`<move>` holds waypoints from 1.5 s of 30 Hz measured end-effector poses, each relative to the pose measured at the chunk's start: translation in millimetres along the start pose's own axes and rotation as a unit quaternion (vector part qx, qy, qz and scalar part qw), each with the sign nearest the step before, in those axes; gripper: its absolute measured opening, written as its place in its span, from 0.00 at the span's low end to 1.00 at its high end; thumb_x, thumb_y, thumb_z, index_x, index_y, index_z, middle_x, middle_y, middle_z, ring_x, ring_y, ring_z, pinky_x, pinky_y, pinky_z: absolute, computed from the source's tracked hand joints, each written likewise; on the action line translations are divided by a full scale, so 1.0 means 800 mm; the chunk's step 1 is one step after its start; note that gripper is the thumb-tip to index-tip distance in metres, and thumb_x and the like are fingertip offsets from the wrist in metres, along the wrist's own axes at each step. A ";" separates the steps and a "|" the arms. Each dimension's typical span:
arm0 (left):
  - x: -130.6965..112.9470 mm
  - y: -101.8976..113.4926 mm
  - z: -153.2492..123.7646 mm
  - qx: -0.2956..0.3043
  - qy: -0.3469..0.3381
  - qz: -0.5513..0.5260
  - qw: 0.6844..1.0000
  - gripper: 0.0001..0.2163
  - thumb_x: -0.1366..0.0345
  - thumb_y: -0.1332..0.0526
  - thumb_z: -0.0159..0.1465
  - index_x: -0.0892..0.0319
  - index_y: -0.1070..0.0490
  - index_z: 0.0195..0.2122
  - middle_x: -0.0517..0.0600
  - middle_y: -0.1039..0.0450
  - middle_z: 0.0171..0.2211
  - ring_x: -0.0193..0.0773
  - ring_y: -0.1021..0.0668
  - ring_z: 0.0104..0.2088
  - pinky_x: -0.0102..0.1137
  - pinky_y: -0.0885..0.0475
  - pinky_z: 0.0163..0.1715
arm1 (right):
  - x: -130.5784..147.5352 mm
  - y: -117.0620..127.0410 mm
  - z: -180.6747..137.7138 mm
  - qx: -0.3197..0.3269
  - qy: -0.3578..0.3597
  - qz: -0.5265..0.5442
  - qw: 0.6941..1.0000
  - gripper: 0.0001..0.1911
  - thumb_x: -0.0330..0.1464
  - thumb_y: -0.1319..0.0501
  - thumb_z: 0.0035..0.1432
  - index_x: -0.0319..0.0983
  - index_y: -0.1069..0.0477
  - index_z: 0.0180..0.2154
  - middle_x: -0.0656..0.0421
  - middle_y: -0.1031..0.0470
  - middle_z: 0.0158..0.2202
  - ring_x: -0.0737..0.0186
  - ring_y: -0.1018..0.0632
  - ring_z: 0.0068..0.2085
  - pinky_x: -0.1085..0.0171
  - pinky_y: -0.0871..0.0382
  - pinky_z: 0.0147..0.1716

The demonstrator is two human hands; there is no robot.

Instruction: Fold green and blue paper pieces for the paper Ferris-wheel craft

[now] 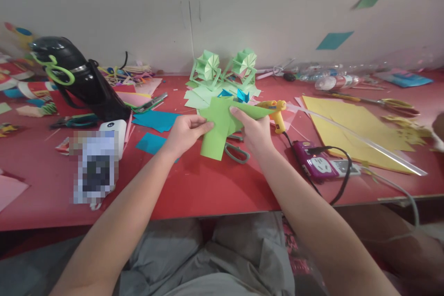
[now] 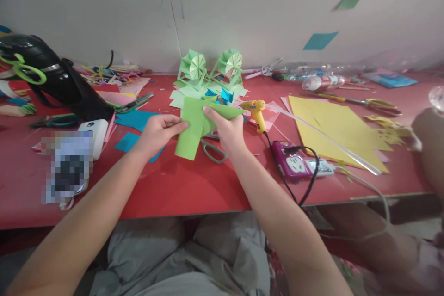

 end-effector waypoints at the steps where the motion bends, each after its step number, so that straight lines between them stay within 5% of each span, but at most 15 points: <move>1: 0.001 -0.001 0.000 0.012 0.008 0.004 1.000 0.17 0.53 0.26 0.50 0.61 0.23 0.32 0.54 0.20 0.32 0.44 0.19 0.36 0.37 0.24 0.38 | 0.000 0.002 0.001 -0.006 0.001 0.005 1.000 0.17 0.40 0.24 0.42 0.40 0.23 0.33 0.56 0.18 0.37 0.53 0.18 0.40 0.54 0.21 0.43; 12: 0.007 -0.002 0.003 0.070 0.006 0.048 0.996 0.18 0.63 0.24 0.45 0.60 0.27 0.34 0.50 0.23 0.32 0.40 0.20 0.36 0.37 0.26 0.42 | 0.000 0.007 0.005 -0.024 0.010 0.001 1.000 0.16 0.39 0.25 0.44 0.40 0.25 0.33 0.55 0.18 0.40 0.51 0.18 0.43 0.51 0.21 0.46; 19: 0.015 0.000 0.005 0.078 -0.017 0.107 0.991 0.11 0.58 0.35 0.59 0.58 0.31 0.28 0.46 0.29 0.26 0.36 0.26 0.28 0.31 0.32 0.30 | 0.003 0.013 0.011 -0.033 0.040 0.008 0.999 0.15 0.39 0.26 0.44 0.42 0.25 0.34 0.55 0.18 0.41 0.50 0.18 0.45 0.51 0.21 0.48; 25: 0.011 0.004 0.006 0.035 -0.035 0.094 0.994 0.11 0.59 0.32 0.56 0.59 0.27 0.35 0.51 0.22 0.31 0.42 0.21 0.35 0.36 0.28 0.37 | 0.003 0.012 0.013 -0.051 0.033 0.005 0.998 0.15 0.39 0.27 0.46 0.41 0.26 0.35 0.55 0.18 0.44 0.49 0.19 0.49 0.51 0.21 0.49; 31: 0.008 0.020 0.007 -0.021 -0.032 0.137 0.990 0.10 0.60 0.31 0.54 0.59 0.25 0.32 0.53 0.22 0.30 0.45 0.20 0.36 0.39 0.26 0.39 | 0.001 0.004 0.006 -0.050 -0.003 0.028 0.998 0.17 0.39 0.27 0.44 0.40 0.25 0.36 0.54 0.19 0.45 0.49 0.19 0.50 0.52 0.21 0.48; 38: 0.009 0.033 0.011 -0.048 -0.036 0.123 0.991 0.08 0.62 0.37 0.58 0.60 0.24 0.36 0.51 0.22 0.30 0.42 0.22 0.34 0.35 0.29 0.36 | -0.006 0.005 0.006 -0.048 -0.040 0.062 0.996 0.20 0.39 0.26 0.41 0.41 0.24 0.38 0.57 0.18 0.45 0.51 0.20 0.50 0.54 0.21 0.47; 45: -0.002 0.063 0.012 -0.130 -0.106 0.280 0.945 0.07 0.68 0.43 0.61 0.58 0.25 0.35 0.52 0.22 0.34 0.44 0.23 0.37 0.34 0.32 0.37 | -0.008 0.010 0.013 0.005 -0.060 0.021 0.998 0.18 0.39 0.28 0.45 0.44 0.22 0.41 0.59 0.20 0.41 0.55 0.19 0.45 0.56 0.21 0.42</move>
Point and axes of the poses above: each hand's wrist, its own z-axis towards the middle knuckle, its own y-axis out of the back of the hand, x = y × z, the point moved 4 cm from there along z, towards the middle knuckle
